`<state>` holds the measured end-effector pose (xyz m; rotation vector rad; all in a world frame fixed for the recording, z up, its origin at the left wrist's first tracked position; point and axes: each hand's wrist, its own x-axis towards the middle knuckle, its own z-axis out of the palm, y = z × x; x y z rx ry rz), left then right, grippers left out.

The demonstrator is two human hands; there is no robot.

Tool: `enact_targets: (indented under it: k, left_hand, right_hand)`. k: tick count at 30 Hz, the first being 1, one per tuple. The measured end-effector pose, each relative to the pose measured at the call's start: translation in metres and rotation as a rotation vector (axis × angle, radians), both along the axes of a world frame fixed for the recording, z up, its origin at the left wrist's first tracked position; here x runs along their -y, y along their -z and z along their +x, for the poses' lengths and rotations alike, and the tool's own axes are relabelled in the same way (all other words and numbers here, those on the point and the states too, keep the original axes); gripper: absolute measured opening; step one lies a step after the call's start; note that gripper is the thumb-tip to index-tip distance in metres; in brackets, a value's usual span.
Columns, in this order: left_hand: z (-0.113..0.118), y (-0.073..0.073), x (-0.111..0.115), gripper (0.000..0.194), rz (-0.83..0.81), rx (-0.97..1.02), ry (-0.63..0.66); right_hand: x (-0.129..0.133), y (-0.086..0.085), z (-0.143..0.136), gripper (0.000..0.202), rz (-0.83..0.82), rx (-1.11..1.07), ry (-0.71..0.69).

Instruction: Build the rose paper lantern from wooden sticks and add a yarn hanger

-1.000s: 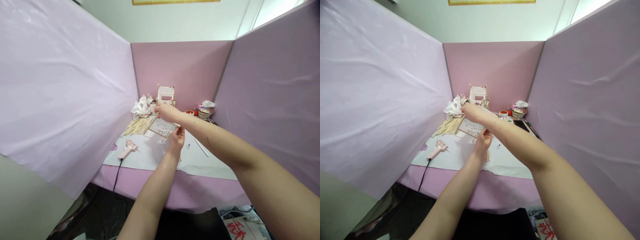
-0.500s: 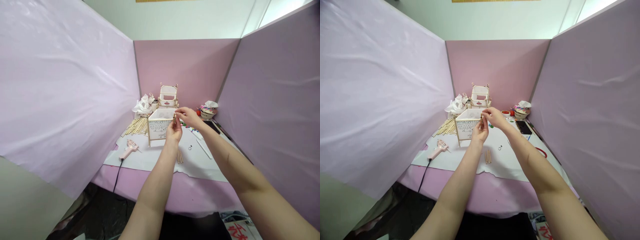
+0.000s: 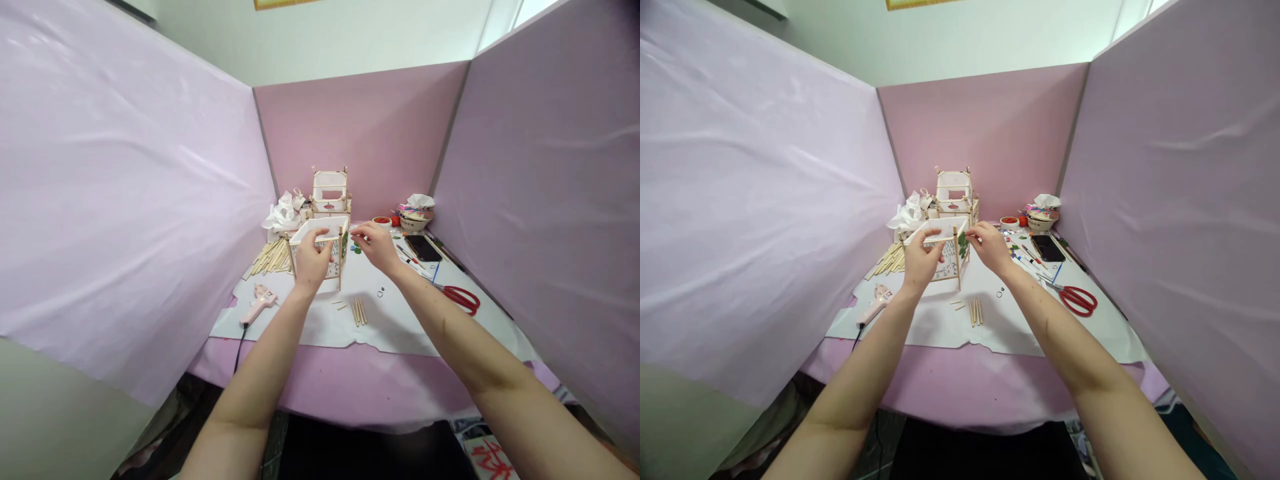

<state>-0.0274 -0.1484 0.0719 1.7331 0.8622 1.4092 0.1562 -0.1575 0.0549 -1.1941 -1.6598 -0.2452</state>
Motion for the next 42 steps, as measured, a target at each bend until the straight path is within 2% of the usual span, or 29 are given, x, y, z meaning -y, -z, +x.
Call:
enact_targets:
  k: [2,4,8,11,17,21,27,33,36,42]
  left_hand:
    - [0.002,-0.008,-0.014,0.039,0.091,-0.15,-0.031]
    - [0.009,-0.013,-0.024,0.041,0.113,-0.272,-0.05]
    - [0.02,-0.012,-0.03,0.026,0.11,-0.488,-0.076]
    - [0.023,-0.011,-0.03,0.024,0.118,-0.583,-0.093]
    - [0.025,-0.009,-0.032,0.023,0.154,-0.593,-0.198]
    - [0.027,-0.007,-0.033,0.024,0.151,-0.586,-0.195]
    - [0.028,-0.006,-0.034,0.024,0.13,-0.589,-0.232]
    - [0.028,-0.003,-0.035,0.024,0.125,-0.533,-0.196]
    - [0.028,-0.002,-0.036,0.025,0.122,-0.516,-0.215]
    - [0.027,-0.003,-0.035,0.023,0.154,-0.536,-0.236]
  right_hand:
    - [-0.002,0.004,-0.004,0.017,0.075,0.062,0.037]
    - [-0.005,0.005,-0.009,0.019,0.127,0.138,0.093]
    - [-0.01,0.003,-0.013,0.022,0.21,0.33,0.169]
    - [-0.013,0.002,-0.012,0.023,0.234,0.429,0.191]
    - [-0.015,-0.003,-0.006,0.025,0.166,0.551,0.201]
    - [-0.014,-0.009,-0.003,0.025,0.162,0.624,0.166]
    - [-0.013,-0.014,-0.002,0.031,0.176,0.752,0.191]
    - [-0.012,-0.016,-0.007,0.032,0.193,0.798,0.175]
    - [-0.012,-0.017,-0.01,0.032,0.199,0.807,0.196]
    - [-0.014,-0.024,-0.012,0.031,0.157,0.797,0.135]
